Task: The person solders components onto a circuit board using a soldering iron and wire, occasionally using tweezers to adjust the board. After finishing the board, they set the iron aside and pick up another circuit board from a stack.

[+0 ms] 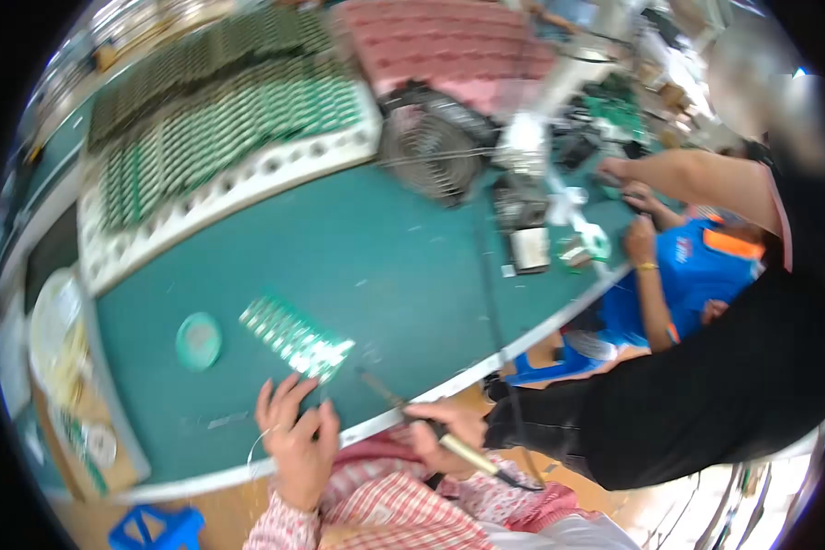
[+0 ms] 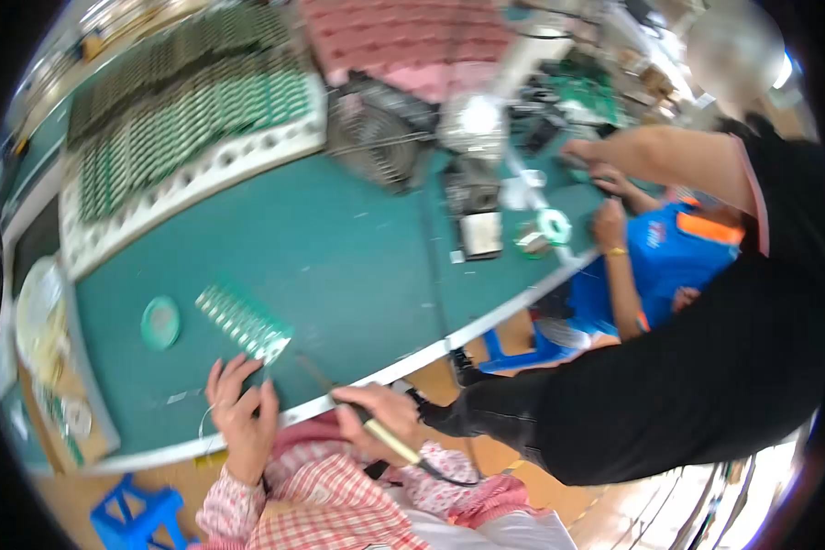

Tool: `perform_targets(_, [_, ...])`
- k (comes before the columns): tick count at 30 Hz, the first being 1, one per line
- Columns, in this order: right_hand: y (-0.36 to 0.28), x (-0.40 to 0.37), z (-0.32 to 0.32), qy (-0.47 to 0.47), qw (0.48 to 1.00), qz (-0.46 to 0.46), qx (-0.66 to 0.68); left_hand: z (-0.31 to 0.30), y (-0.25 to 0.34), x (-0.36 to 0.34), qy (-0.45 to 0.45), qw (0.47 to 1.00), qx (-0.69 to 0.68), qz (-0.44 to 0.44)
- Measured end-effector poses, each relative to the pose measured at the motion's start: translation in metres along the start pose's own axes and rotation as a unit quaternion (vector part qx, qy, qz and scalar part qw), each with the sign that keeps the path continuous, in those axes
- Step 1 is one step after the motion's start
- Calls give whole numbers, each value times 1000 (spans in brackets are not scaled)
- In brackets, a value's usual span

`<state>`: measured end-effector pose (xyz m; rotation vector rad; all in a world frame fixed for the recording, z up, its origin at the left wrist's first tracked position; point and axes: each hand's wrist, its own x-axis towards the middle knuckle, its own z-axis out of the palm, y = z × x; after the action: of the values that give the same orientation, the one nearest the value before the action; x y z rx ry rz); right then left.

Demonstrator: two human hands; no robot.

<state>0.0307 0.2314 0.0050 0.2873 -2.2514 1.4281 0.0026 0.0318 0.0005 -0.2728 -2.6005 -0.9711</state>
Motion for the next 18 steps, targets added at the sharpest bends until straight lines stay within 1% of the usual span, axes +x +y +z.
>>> perform_targets(1, [-2, 3, 2, 11, 1000, -13, -5, -1, 1, 2, 4, 1000, -10, -10])
perform_targets(2, [0, 3, 4, 18, 999, -5, 30, -1, 1, 2, 8, 1000, -12, -10])
perform_targets(3, [2, 3, 7, 21, 999, -28, 9, -2, -1, 2, 11, 1000, -17, -5])
perform_targets(4, [4, 2, 6, 0, 1000, -31, 7, -2, -2, 2, 12, 1000, -4, -19])
perform_targets(5, [5, 1, 6, -20, 999, -35, 1, -1, -2, 1, 15, 1000, -14, -15])
perform_targets(7, [5, -4, 8, -36, 999, -8, 12, -1, -5, 1, 18, 1000, -19, -16])
perform_targets(9, [9, -4, 12, -42, 999, -18, 21, 1, -6, 1, 15, 1000, -25, -6])
perform_targets(11, [10, -2, 14, -45, 997, -43, 39, 1, -7, 0, 17, 1000, -21, -14])
perform_targets(13, [12, -2, 14, -64, 996, -48, 46, 1, -7, 0, 20, 999, -23, -8])
perform_targets(15, [12, -3, 15, -49, 995, -50, 64, 3, -7, 0, 23, 999, -21, -13])
perform_targets(16, [13, 0, 14, -58, 995, -65, 46, 3, -8, 1, 26, 999, -19, -8])
perform_targets(17, [18, 5, 10, -95, 987, -107, 65, 3, -8, 0, 27, 999, -17, -6])
perform_targets(18, [16, 5, 12, -84, 990, -100, 54, 2, -8, 1, 23, 1000, -15, -5])
